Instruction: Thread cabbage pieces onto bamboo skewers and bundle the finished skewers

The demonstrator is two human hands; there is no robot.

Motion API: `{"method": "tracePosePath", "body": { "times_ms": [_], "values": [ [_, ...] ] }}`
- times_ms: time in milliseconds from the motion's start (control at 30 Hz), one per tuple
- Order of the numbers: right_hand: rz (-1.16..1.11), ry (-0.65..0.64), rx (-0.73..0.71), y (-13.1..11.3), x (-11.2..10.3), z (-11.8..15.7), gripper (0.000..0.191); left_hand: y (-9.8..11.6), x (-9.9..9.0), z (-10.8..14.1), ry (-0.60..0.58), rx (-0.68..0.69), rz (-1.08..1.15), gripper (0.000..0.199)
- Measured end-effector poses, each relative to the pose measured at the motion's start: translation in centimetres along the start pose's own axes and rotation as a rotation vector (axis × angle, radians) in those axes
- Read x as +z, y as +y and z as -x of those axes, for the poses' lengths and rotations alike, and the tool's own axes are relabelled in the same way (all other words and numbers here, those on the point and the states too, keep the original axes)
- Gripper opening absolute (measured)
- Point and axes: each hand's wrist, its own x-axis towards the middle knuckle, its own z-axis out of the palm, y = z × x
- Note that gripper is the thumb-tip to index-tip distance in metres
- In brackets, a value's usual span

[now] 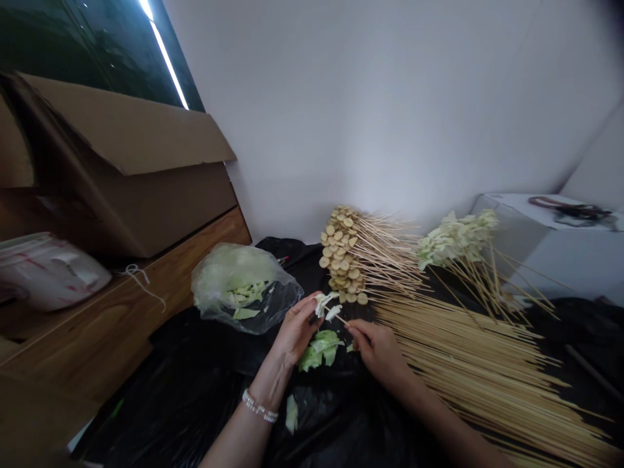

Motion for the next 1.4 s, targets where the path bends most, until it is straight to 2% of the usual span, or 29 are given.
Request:
{"method": "tracePosePath", "body": {
  "times_ms": [100,200,300,367,433,567,667,867,1067,1233,1400],
  "values": [
    [-0.13,-0.073,0.093,-0.1,0.0,-0.1,0.03,-0.1,0.2,0.1,0.01,-0.003,-0.008,0.031],
    [-0.377,-0.175,0.237,-0.1,-0.1,-0.4,0.028,-0.2,0.3,0.0,0.012,0.002,-0.022,0.032],
    [-0.628,-0.311,0.39,-0.1,-0.2,-0.6,0.033,-0.3,0.3,0.0,-0.008,0.018,-0.032,0.032],
    [-0.69,-0.371,0.435,-0.1,-0.2,-0.6,0.037,-0.4,0.2,0.0,-0.016,0.025,-0.041,0.034],
    [-0.585,-0.313,0.383,0.0,-0.2,-0.5,0.037,-0.4,0.3,0.0,-0.009,0.036,-0.056,0.034],
    [-0.124,0.001,0.046,0.3,0.1,-0.2,0.03,-0.4,0.5,0.2,0.013,0.049,-0.082,0.035],
    [0.002,0.033,-0.08,0.4,0.2,-0.1,0.032,-0.4,0.6,0.2,0.031,0.074,-0.104,0.036],
    [-0.037,-0.03,0.001,-0.3,-0.1,-0.2,0.032,-0.7,0.5,-0.1,0.047,0.182,-0.125,0.04],
    [-0.08,-0.052,0.039,-0.4,0.0,-0.2,0.032,-0.8,1.2,0.4,-0.021,0.153,-0.099,0.058],
    [-0.116,-0.095,0.08,-0.4,0.0,-0.2,0.033,-0.8,1.7,0.7,-0.032,0.141,-0.063,0.054],
    [-0.082,-0.093,0.047,-0.7,-0.3,-0.6,0.029,-0.2,1.1,0.2,0.002,0.137,-0.02,0.042]
  ]
}}
